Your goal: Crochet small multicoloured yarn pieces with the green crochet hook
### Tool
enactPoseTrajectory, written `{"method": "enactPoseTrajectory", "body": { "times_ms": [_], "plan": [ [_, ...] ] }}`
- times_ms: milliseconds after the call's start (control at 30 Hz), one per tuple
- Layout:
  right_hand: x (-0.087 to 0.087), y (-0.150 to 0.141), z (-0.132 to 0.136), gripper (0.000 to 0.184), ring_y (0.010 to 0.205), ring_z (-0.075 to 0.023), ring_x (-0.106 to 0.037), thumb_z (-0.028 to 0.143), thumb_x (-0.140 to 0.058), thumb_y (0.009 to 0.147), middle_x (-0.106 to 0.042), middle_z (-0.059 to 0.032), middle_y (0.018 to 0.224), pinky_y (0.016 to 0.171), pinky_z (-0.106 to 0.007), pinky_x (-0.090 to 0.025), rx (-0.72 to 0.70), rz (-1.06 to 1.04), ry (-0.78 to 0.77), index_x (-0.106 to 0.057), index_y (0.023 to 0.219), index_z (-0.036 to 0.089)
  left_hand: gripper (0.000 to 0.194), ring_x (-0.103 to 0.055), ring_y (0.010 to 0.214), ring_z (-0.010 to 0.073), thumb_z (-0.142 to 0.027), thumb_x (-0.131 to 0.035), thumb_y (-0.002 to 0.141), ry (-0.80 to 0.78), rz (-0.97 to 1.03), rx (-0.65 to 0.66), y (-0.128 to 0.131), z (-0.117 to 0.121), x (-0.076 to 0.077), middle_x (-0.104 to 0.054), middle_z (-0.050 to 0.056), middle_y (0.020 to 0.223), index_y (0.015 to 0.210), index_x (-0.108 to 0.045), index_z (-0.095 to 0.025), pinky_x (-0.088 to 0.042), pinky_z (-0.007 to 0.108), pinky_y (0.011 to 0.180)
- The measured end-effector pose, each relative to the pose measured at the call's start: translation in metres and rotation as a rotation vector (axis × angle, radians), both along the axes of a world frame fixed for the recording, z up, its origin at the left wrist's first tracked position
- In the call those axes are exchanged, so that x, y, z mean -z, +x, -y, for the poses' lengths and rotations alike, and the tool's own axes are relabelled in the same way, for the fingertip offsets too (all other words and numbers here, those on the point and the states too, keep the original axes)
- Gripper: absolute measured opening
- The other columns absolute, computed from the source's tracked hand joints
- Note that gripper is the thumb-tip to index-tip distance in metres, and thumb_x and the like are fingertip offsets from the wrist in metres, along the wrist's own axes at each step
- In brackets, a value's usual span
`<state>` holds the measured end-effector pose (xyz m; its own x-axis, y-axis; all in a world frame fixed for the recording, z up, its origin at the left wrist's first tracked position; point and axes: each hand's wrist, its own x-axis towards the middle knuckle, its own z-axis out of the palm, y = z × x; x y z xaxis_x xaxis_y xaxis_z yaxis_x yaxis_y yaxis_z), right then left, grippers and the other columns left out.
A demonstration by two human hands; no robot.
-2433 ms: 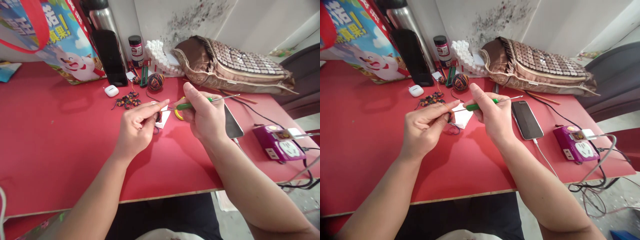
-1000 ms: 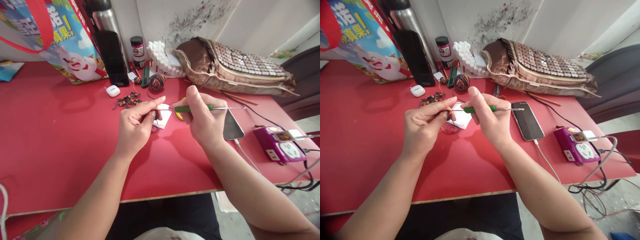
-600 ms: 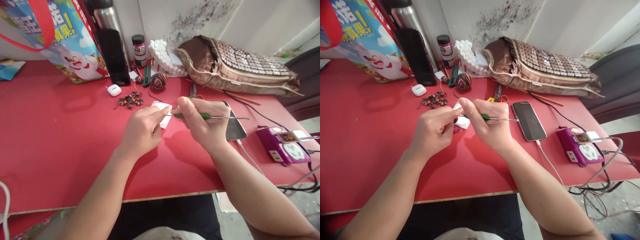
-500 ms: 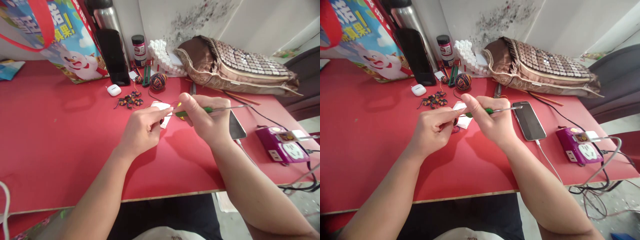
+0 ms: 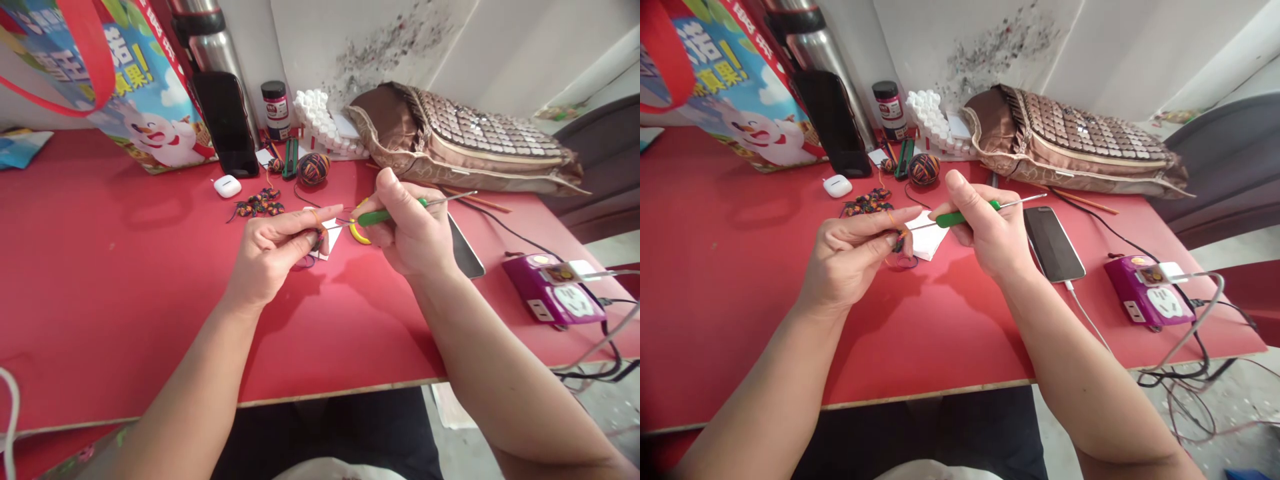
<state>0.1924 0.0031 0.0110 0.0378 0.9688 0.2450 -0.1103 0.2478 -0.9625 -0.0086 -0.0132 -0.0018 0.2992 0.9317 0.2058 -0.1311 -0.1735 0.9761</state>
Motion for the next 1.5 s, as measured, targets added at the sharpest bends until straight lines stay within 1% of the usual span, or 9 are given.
{"method": "enactPoseTrajectory", "body": {
  "times_ms": [100,267,367,467,700,1000,1233,1400,1500],
  "plan": [
    [0.004,-0.001,-0.003,0.067,0.039,-0.0090,-0.035,0.082,-0.069,0.092,-0.040,0.0049,0.042,0.041,-0.030,-0.028,-0.018,-0.012,-0.013,-0.076,0.061,0.023,0.036,-0.069,0.076,0.0187,-0.027,-0.073,0.097,-0.030,0.003,-0.048,0.001,0.002,-0.001,-0.076,0.006,0.086,0.130,-0.087,-0.030,-0.057,0.029,0.058],
    [0.012,-0.001,-0.008,0.069,0.037,-0.0089,-0.030,0.083,-0.065,0.095,-0.033,0.0069,0.041,0.041,-0.030,-0.030,-0.097,-0.084,-0.039,-0.074,0.060,0.024,0.037,-0.070,0.076,0.0171,-0.028,-0.077,0.096,-0.016,0.035,-0.057,0.004,0.004,-0.001,-0.078,0.005,0.086,0.132,-0.086,-0.028,-0.061,0.028,0.064],
    [0.014,-0.001,-0.008,0.063,0.038,-0.0096,-0.030,0.078,-0.066,0.097,-0.033,0.0067,0.042,0.041,-0.030,-0.030,-0.113,-0.090,-0.030,-0.077,0.063,0.026,0.035,-0.071,0.080,0.0177,-0.028,-0.077,0.098,0.035,0.053,-0.069,0.004,0.004,0.001,-0.079,0.005,0.087,0.131,-0.086,-0.031,-0.061,0.029,0.068],
    [0.015,-0.002,-0.009,0.064,0.038,-0.0107,-0.029,0.081,-0.062,0.098,-0.030,0.0072,0.042,0.039,-0.031,-0.029,-0.125,-0.082,-0.044,-0.079,0.069,0.027,0.034,-0.072,0.082,0.0189,-0.029,-0.076,0.100,0.067,0.064,-0.065,0.004,0.005,0.004,-0.080,0.005,0.088,0.132,-0.085,-0.034,-0.059,0.031,0.067],
    [0.023,-0.004,-0.012,0.060,0.037,-0.0112,-0.023,0.075,-0.060,0.102,-0.024,0.0090,0.043,0.038,-0.030,-0.026,-0.250,-0.188,-0.131,-0.078,0.070,0.028,0.036,-0.072,0.079,0.0194,-0.036,-0.077,0.101,0.044,0.094,-0.050,0.007,0.005,0.006,-0.080,0.004,0.090,0.136,-0.083,-0.038,-0.059,0.035,0.067],
    [0.015,-0.007,-0.006,0.064,0.039,-0.0117,-0.031,0.079,-0.061,0.099,-0.033,0.0058,0.043,0.041,-0.031,-0.030,-0.094,-0.102,-0.071,-0.075,0.065,0.027,0.036,-0.072,0.084,0.0166,-0.029,-0.076,0.100,0.049,0.020,-0.169,0.011,0.008,0.003,-0.079,0.004,0.093,0.135,-0.084,-0.034,-0.060,0.026,0.067],
    [0.015,-0.012,0.000,0.052,0.040,-0.0108,-0.033,0.064,-0.069,0.102,-0.039,0.0052,0.043,0.045,-0.031,-0.030,-0.112,-0.212,-0.010,-0.079,0.066,0.028,0.033,-0.069,0.073,0.0153,-0.029,-0.080,0.095,-0.030,0.043,-0.163,0.012,0.005,0.003,-0.082,0.004,0.089,0.127,-0.087,-0.032,-0.056,0.024,0.056],
    [0.017,-0.016,0.001,0.055,0.043,-0.0119,-0.041,0.068,-0.066,0.103,-0.040,0.0047,0.045,0.047,-0.030,-0.034,-0.127,-0.236,-0.017,-0.077,0.067,0.028,0.029,-0.066,0.071,0.0146,-0.033,-0.082,0.095,-0.097,0.112,-0.150,0.015,0.007,0.009,-0.084,0.006,0.093,0.124,-0.088,-0.032,-0.056,0.024,0.056],
    [0.018,-0.017,-0.001,0.058,0.041,-0.0097,-0.034,0.072,-0.066,0.101,-0.041,0.0051,0.046,0.045,-0.029,-0.029,-0.109,-0.260,-0.093,-0.075,0.066,0.026,0.025,-0.066,0.071,0.0142,-0.035,-0.082,0.096,-0.127,0.147,-0.195,0.018,0.008,0.010,-0.084,0.006,0.096,0.120,-0.090,-0.032,-0.052,0.023,0.054]
  ]
}}
